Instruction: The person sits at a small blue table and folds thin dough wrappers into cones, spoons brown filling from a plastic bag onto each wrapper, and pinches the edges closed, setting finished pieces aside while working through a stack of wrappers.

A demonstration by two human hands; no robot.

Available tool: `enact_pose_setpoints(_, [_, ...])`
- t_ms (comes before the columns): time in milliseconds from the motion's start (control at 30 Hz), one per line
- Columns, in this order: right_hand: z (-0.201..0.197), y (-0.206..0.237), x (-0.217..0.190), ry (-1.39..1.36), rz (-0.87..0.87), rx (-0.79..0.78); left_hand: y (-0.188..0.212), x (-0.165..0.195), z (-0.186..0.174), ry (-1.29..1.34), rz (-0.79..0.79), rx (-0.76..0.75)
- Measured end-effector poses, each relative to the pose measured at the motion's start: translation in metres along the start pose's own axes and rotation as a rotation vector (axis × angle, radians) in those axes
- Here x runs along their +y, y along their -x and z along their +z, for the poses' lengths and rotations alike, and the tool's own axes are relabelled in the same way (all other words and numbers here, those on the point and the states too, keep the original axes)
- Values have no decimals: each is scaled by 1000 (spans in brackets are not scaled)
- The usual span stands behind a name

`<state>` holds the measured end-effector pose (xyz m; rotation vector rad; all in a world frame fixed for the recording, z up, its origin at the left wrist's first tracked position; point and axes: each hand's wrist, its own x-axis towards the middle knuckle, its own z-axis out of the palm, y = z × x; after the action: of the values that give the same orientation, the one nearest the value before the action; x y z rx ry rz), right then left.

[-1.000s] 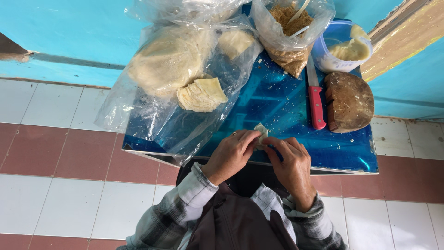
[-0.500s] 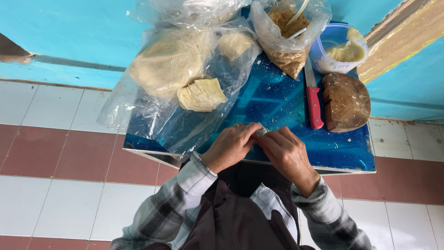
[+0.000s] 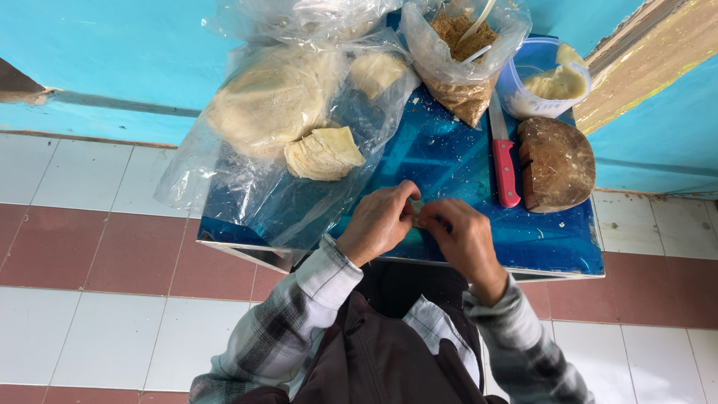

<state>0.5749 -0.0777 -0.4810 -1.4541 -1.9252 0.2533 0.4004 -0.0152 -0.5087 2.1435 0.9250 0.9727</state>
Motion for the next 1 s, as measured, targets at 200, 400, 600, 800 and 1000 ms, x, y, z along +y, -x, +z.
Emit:
enact_pose_setpoints(200, [3, 17, -20, 234, -154, 91, 2, -4, -4, 62, -77, -20])
enact_pose_setpoints(400, [6, -7, 12, -32, 117, -79, 17, -2, -5, -65, 141, 29])
enact_pose_setpoints(600, [3, -11, 4, 4, 385, -103, 11, -3, 3, -134, 99, 55])
enact_pose_setpoints(800, [-1, 7, -24, 297, -183, 121, -1, -5, 3, -166, -37, 47])
enact_pose_setpoints(1000, [-2, -9, -6, 206, -52, -2, 2, -1, 0, -38, 14, 105])
